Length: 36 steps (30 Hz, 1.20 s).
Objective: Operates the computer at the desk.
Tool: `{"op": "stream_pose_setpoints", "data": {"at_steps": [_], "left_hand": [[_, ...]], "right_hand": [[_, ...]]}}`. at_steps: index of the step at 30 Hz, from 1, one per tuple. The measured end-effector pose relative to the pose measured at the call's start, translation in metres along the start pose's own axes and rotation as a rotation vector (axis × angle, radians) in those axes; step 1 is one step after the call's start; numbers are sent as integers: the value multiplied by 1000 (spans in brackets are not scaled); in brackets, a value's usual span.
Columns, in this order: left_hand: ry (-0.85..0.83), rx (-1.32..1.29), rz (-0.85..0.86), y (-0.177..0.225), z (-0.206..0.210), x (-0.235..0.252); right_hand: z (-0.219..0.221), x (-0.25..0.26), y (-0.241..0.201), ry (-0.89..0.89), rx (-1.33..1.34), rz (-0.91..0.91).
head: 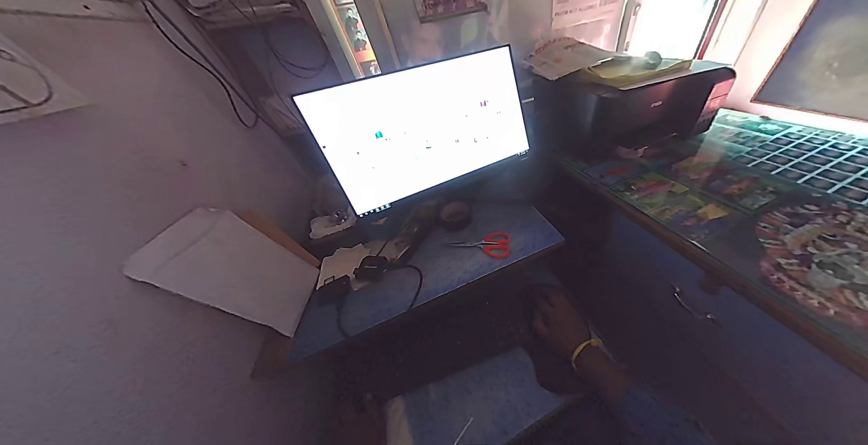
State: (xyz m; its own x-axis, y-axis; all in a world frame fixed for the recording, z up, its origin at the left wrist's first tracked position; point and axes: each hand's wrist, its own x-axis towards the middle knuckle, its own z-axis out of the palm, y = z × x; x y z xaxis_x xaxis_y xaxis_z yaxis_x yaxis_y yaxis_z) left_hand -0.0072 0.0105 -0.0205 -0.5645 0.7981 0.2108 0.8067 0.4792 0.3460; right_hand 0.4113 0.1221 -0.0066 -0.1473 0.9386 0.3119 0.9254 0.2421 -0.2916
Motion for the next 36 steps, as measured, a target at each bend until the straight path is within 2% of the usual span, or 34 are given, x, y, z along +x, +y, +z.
{"op": "stream_pose_setpoints", "data": {"at_steps": [13,36], "left_hand": [[-15,0,-52,5,-5,-1],[15,-63,-26,3,-4,0]], "right_hand": [[0,0,-1,-24,3,24],[-1,0,0,-32,-12,9]]}}
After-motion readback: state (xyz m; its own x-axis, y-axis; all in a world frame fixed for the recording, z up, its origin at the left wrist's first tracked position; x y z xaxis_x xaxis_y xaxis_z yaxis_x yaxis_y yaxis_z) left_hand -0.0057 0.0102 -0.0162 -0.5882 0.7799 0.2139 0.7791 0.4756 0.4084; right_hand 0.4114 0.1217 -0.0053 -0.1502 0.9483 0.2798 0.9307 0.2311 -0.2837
